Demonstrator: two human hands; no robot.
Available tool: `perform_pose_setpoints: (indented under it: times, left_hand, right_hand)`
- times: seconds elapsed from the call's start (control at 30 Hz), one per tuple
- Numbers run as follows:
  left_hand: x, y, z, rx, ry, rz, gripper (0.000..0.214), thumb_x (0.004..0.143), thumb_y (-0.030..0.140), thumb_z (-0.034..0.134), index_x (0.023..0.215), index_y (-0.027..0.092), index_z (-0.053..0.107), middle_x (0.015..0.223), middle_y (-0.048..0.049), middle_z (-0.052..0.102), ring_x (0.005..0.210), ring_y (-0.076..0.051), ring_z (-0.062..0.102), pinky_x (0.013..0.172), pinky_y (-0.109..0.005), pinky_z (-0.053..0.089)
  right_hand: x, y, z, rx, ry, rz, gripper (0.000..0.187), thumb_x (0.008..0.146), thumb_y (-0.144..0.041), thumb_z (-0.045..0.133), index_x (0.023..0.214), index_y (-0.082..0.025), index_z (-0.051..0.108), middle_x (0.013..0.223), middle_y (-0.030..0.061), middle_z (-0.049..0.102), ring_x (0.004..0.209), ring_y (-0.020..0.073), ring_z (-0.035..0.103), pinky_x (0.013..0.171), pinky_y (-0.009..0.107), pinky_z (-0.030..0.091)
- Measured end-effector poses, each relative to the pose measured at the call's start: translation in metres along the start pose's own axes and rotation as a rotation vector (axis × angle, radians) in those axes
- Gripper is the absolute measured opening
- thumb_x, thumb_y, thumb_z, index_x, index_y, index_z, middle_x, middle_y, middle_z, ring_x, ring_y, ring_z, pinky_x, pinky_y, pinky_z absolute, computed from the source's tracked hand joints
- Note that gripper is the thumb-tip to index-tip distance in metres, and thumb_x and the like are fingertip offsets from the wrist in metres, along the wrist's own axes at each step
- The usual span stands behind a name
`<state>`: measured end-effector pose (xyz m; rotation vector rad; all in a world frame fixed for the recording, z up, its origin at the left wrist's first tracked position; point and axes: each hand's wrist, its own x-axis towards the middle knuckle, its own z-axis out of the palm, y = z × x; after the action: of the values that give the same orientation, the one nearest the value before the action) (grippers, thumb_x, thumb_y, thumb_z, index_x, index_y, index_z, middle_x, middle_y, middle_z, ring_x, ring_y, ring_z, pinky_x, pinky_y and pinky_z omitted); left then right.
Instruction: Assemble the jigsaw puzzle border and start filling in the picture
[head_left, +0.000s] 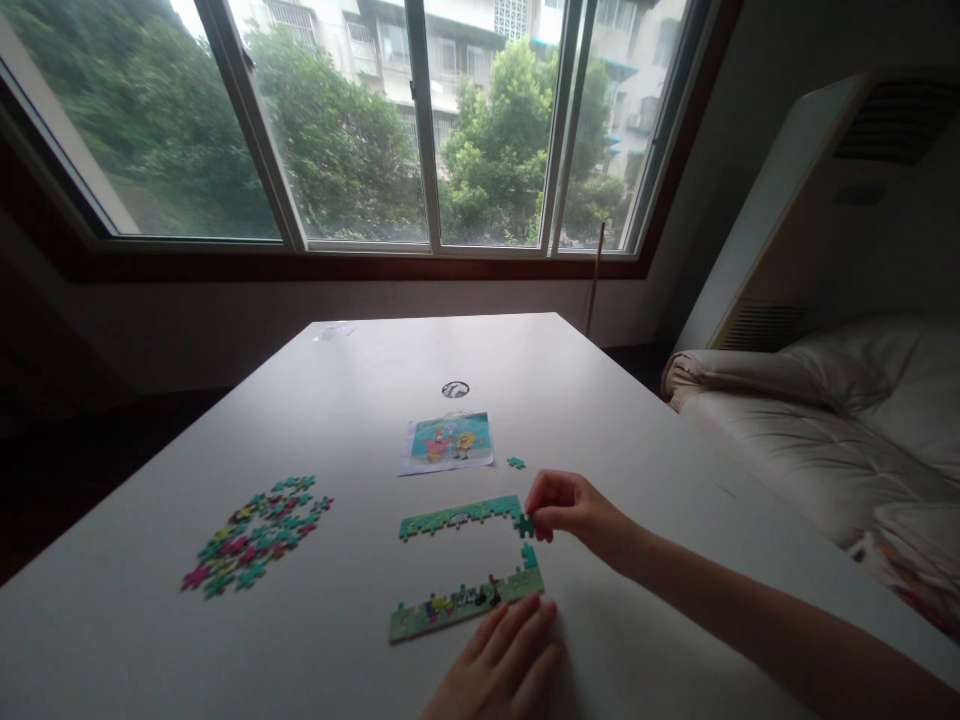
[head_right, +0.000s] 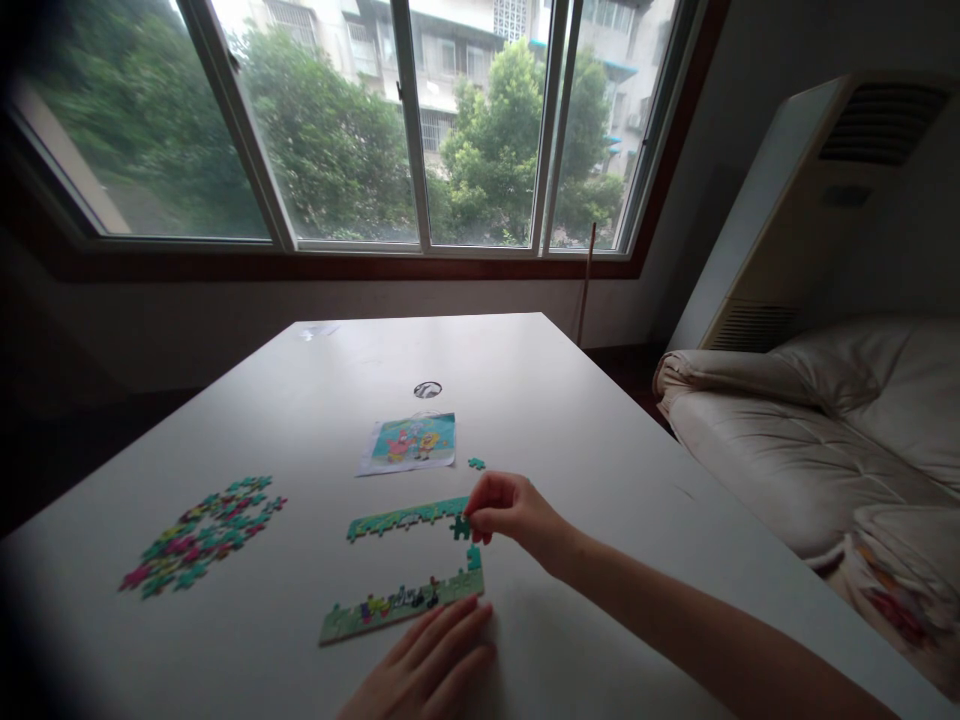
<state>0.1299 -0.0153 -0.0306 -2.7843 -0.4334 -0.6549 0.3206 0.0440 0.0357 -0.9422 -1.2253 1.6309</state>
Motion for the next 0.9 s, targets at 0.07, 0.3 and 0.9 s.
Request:
perform_pose_setpoints:
  times: [0.07, 0.3, 0.9]
  left_hand:
    - [-0.001, 0.0, 0.001, -0.004, 0.0, 0.0, 0.025, 0.095, 0.024, 0.036, 0.107, 0.016, 0.056, 0.121, -0.0083, 0.057, 0.114, -0.021, 0.05, 0.088, -0.028, 0.047]
    - [-0.003, 0.0, 0.004, -0.001, 0.013, -0.002, 0.024, 0.094, 0.024, 0.038, 0.108, 0.017, 0.056, 0.123, -0.0083, 0.056, 0.116, -0.021, 0.048, 0.091, -0.028, 0.045]
    - [0.012, -0.012, -0.031, -0.944, 0.184, -0.818, 0.012, 0.082, 0.026, 0.055, 0.092, 0.019, 0.054, 0.074, 0.0002, 0.063, 0.058, -0.01, 0.057, 0.048, -0.014, 0.044]
  right_hand:
    - [0.001, -0.002, -0.001, -0.048, 0.007, -0.012, 0.012, 0.058, -0.015, 0.068, 0.065, -0.013, 0.059, 0.055, -0.0022, 0.06, 0.05, 0.0076, 0.051, 0.05, 0.02, 0.038]
    - [0.003, 0.0, -0.003, -0.1, 0.014, -0.023, 0.029, 0.057, -0.023, 0.076, 0.068, -0.015, 0.05, 0.057, -0.0048, 0.056, 0.049, 0.0065, 0.05, 0.047, 0.019, 0.036]
    - [-0.03, -0.012, 0.018, -0.696, -0.245, -0.155, 0.015, 0.066, -0.003, 0.053, 0.072, -0.016, 0.051, 0.066, -0.0032, 0.052, 0.059, 0.0078, 0.046, 0.053, 0.019, 0.037]
